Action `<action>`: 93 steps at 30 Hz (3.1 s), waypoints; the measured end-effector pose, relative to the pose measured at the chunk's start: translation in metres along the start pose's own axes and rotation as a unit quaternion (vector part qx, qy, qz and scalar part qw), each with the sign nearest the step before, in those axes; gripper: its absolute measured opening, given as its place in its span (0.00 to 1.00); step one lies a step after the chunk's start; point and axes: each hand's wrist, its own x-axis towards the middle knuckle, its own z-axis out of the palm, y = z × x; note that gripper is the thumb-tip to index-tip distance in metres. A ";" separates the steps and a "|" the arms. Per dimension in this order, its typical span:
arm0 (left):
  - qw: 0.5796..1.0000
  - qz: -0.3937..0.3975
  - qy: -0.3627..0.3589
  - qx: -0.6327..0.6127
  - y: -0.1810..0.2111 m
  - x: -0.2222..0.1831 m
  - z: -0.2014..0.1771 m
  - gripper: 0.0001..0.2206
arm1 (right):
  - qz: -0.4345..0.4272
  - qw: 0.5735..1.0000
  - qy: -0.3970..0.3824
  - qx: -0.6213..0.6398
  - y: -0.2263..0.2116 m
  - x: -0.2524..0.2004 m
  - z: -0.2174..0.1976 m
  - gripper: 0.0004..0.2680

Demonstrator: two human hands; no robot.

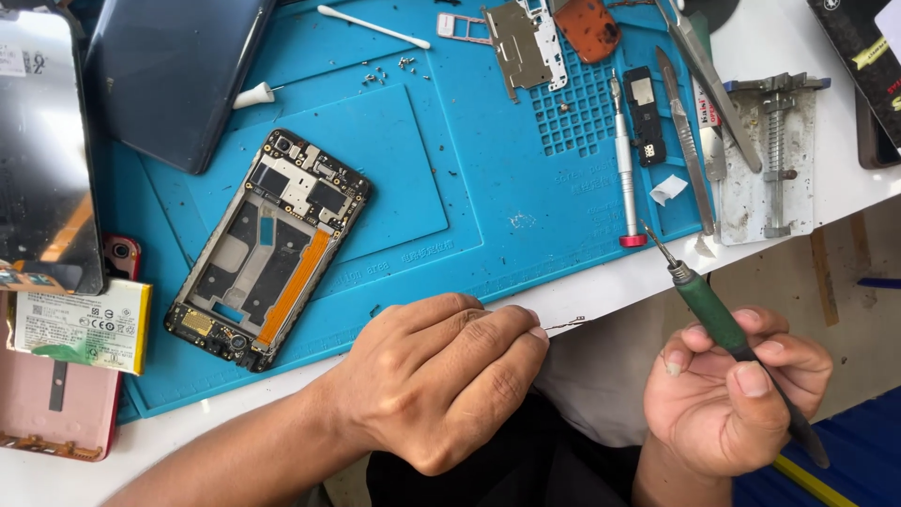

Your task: Repairing a mobile phone by soldering components on the motherboard and using a specialized machine.

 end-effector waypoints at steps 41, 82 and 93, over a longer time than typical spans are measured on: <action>0.991 -0.123 0.010 0.044 -0.003 -0.010 0.016 0.05 | 0.016 0.999 0.038 0.015 0.002 -0.002 0.009 0.07; 0.873 -0.258 -0.022 0.413 -0.035 -0.012 -0.039 0.05 | -0.045 0.997 -0.005 0.068 -0.012 0.007 0.003 0.06; 0.940 -0.176 -0.094 0.278 -0.034 0.028 -0.008 0.10 | -0.057 0.994 0.065 0.071 -0.029 0.017 -0.010 0.05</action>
